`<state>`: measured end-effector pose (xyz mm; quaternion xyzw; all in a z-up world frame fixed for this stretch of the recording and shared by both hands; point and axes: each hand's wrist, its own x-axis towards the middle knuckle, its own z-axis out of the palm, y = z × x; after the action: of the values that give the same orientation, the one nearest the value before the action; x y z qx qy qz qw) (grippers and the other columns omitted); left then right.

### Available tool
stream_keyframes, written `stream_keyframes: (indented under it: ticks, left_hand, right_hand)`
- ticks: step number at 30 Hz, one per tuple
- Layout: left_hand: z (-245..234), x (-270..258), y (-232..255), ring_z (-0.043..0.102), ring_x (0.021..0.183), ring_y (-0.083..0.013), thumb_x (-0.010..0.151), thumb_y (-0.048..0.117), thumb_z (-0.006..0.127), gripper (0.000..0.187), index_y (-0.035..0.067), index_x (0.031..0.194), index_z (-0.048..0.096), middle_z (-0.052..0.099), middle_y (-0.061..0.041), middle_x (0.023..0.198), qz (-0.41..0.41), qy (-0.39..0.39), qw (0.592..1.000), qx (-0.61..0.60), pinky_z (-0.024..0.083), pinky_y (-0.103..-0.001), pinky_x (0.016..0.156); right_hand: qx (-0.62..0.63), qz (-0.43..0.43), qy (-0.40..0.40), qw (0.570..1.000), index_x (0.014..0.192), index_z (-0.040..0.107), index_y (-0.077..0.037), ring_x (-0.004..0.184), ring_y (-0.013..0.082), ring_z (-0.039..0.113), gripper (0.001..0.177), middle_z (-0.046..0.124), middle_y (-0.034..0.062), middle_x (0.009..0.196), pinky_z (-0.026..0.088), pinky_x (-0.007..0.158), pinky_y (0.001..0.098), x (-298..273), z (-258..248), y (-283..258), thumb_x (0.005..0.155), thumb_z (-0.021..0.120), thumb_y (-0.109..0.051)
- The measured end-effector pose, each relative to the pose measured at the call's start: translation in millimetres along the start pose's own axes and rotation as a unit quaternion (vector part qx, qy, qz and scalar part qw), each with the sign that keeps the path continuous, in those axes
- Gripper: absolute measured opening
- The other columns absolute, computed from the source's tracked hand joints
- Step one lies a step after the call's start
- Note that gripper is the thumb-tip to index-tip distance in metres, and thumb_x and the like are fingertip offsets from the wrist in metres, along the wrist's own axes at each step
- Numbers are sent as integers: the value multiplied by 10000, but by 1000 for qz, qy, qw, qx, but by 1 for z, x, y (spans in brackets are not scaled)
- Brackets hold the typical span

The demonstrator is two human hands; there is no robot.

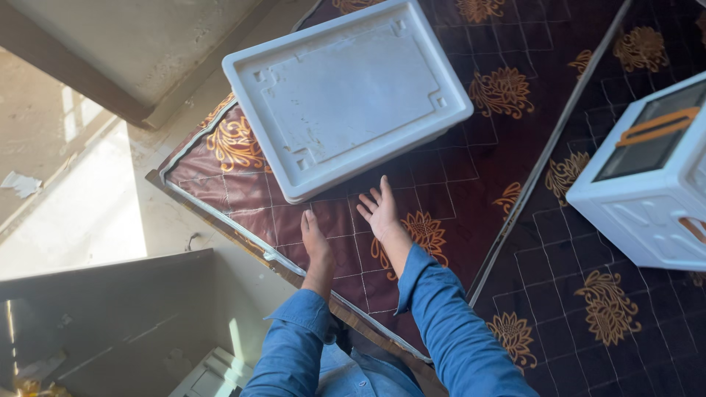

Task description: The person assembles white plastic storage boxes on a patterned mattress. They open lids, unfold side panels, and snap frames into place, then stack the assembled units.

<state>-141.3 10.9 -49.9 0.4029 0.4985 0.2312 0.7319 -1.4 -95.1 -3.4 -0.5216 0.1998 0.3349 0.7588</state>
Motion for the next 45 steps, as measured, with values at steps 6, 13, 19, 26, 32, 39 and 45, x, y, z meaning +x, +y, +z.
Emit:
stream_keyframes:
  ticks: [6,13,19,26,32,39,45]
  left_hand:
    - [24,-43,-23,374,1493,-241,1027,480,485,701,15,1543,391,423,-126,1605,-18,-96,995,-21,271,-368,1216]
    - [54,-103,-38,387,1490,-219,1021,416,500,622,23,1503,473,460,-92,1591,-28,-202,978,-43,287,-354,1200]
    - [77,-181,-51,468,1409,-215,1005,455,494,610,76,1481,533,527,-65,1549,-68,-257,964,14,353,-395,1125]
    - [101,-270,-61,352,1514,-279,1041,487,456,629,78,1517,489,430,-122,1593,-83,-341,936,35,283,-432,1196]
    - [104,-331,-83,323,1529,-268,982,381,521,591,85,1494,508,408,-93,1619,-101,-370,923,22,300,-454,1199]
    - [114,-374,-112,475,1430,-248,970,285,573,531,57,1450,564,533,-112,1539,-113,-419,901,18,400,-446,1140]
    - [142,-403,-131,476,1416,-216,967,251,576,484,88,1423,603,561,-72,1503,-114,-420,896,92,409,-422,1102]
  right_hand:
    - [65,-34,28,997,1630,154,-115,1401,310,500,961,295,137,1648,443,1105,454,-67,-50,-6,918,537,-635]
    - [159,-77,71,982,1599,274,-120,1329,268,555,867,405,93,1600,484,1027,415,-133,-129,-9,911,597,-539]
    - [202,-126,95,967,1577,322,-108,1286,264,589,827,462,95,1565,488,994,398,-195,-204,-18,912,622,-499]
    - [254,-190,104,943,1563,348,-84,1283,278,594,778,476,117,1542,503,976,382,-280,-285,-38,933,608,-459]
    - [297,-212,108,925,1550,365,-74,1285,279,595,750,504,119,1518,509,979,382,-338,-334,-32,945,605,-446]
    - [319,-242,133,907,1530,401,-70,1248,257,610,718,538,102,1471,515,954,367,-376,-388,-29,951,603,-442]
    - [291,-271,168,902,1416,522,-79,1213,246,629,572,625,82,1380,509,932,359,-387,-421,-31,945,641,-381]
